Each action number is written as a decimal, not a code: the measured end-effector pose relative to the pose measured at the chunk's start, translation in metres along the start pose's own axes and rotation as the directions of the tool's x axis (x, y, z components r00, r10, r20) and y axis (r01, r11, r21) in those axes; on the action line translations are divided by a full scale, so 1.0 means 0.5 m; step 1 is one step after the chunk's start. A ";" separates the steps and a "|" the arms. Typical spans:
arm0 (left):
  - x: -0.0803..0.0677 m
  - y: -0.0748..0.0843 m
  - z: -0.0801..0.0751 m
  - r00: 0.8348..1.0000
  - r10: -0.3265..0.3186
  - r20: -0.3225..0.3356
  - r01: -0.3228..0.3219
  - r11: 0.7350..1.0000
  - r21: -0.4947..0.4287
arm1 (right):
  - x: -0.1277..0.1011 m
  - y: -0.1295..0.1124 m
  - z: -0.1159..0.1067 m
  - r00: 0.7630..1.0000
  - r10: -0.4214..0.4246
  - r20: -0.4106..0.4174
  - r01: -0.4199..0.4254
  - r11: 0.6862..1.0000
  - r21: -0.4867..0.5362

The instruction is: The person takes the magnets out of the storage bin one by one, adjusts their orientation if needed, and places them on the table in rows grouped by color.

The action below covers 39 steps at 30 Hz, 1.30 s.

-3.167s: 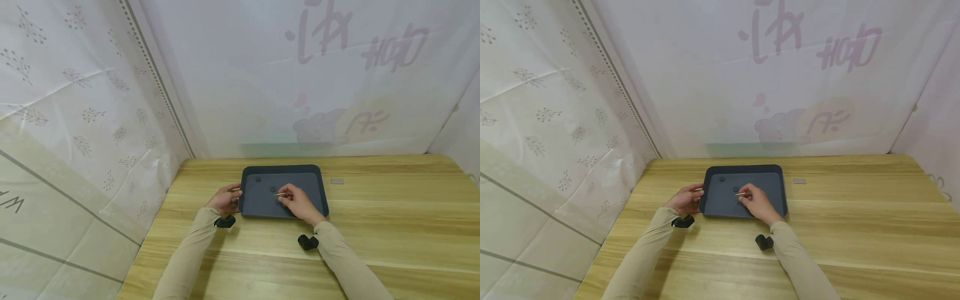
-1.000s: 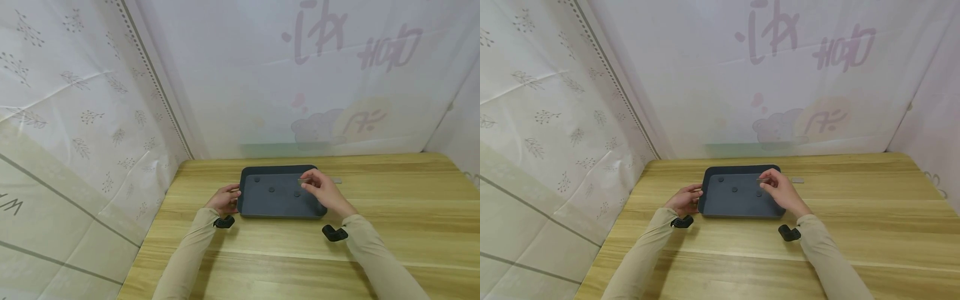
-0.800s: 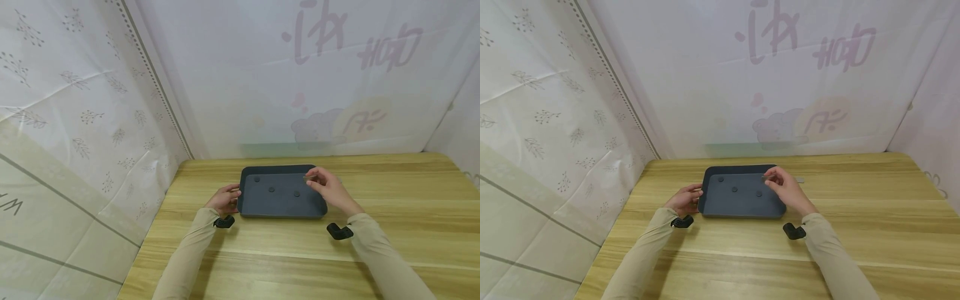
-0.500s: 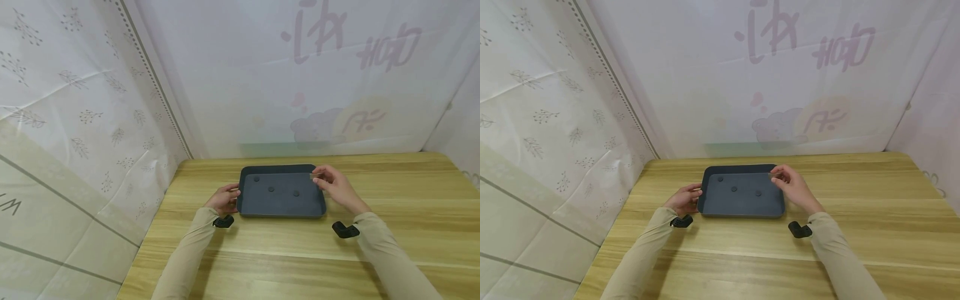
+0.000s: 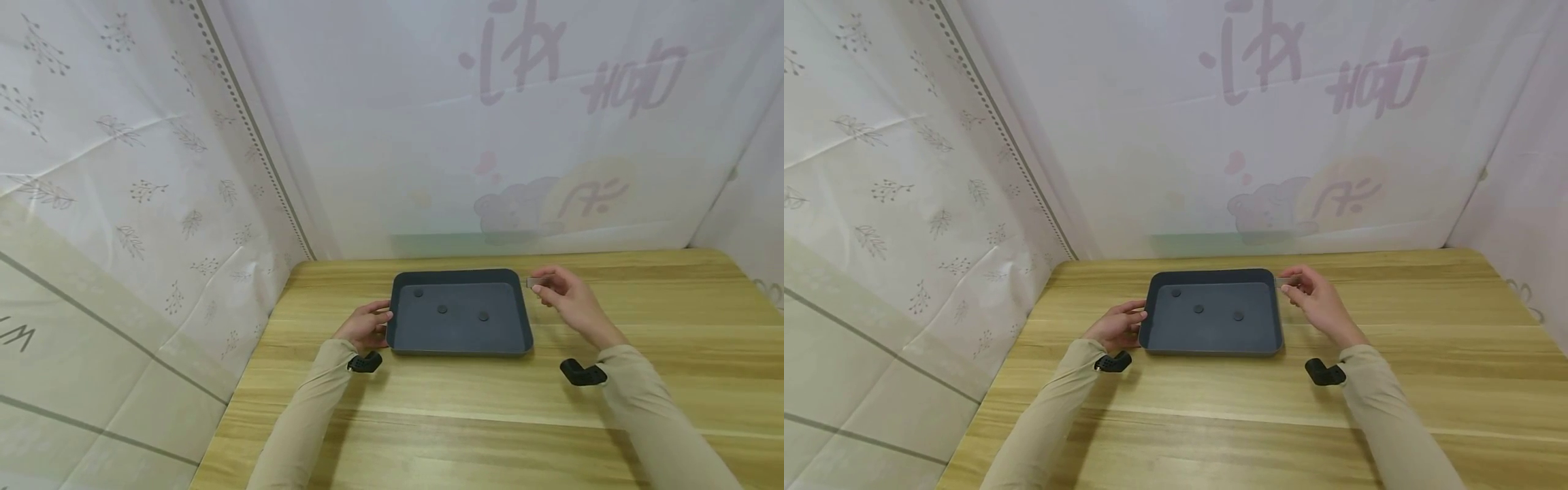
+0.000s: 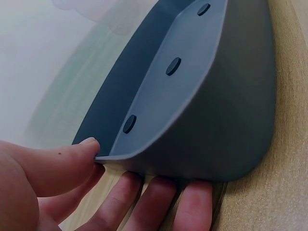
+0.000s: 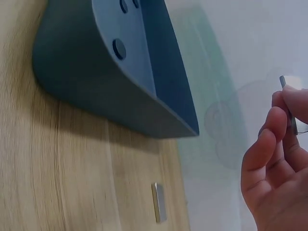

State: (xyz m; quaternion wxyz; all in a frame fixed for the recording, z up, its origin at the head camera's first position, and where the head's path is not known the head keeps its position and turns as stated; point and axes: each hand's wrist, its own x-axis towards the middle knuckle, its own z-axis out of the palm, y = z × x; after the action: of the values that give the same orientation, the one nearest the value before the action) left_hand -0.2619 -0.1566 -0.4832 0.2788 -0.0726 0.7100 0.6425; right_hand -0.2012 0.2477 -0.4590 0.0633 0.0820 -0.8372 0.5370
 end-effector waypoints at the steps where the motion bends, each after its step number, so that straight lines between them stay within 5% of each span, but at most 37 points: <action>1: 0.000 0.000 0.000 1.000 -0.001 -0.002 0.001 1.000 -0.001 | 0.000 0.002 -0.004 1.000 0.004 -0.003 -0.004 1.000 0.000; 39: -0.003 0.001 -0.001 1.000 0.020 -0.005 -0.019 0.999 0.043 | -0.035 0.114 -0.118 0.985 0.146 -0.092 -0.155 0.983 -0.098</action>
State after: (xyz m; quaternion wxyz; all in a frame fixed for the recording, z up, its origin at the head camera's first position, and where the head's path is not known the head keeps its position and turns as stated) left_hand -0.2612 -0.1571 -0.4819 0.2722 -0.0613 0.7250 0.6297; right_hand -0.1946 0.3259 -0.4889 0.0618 -0.0078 -0.8645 0.4988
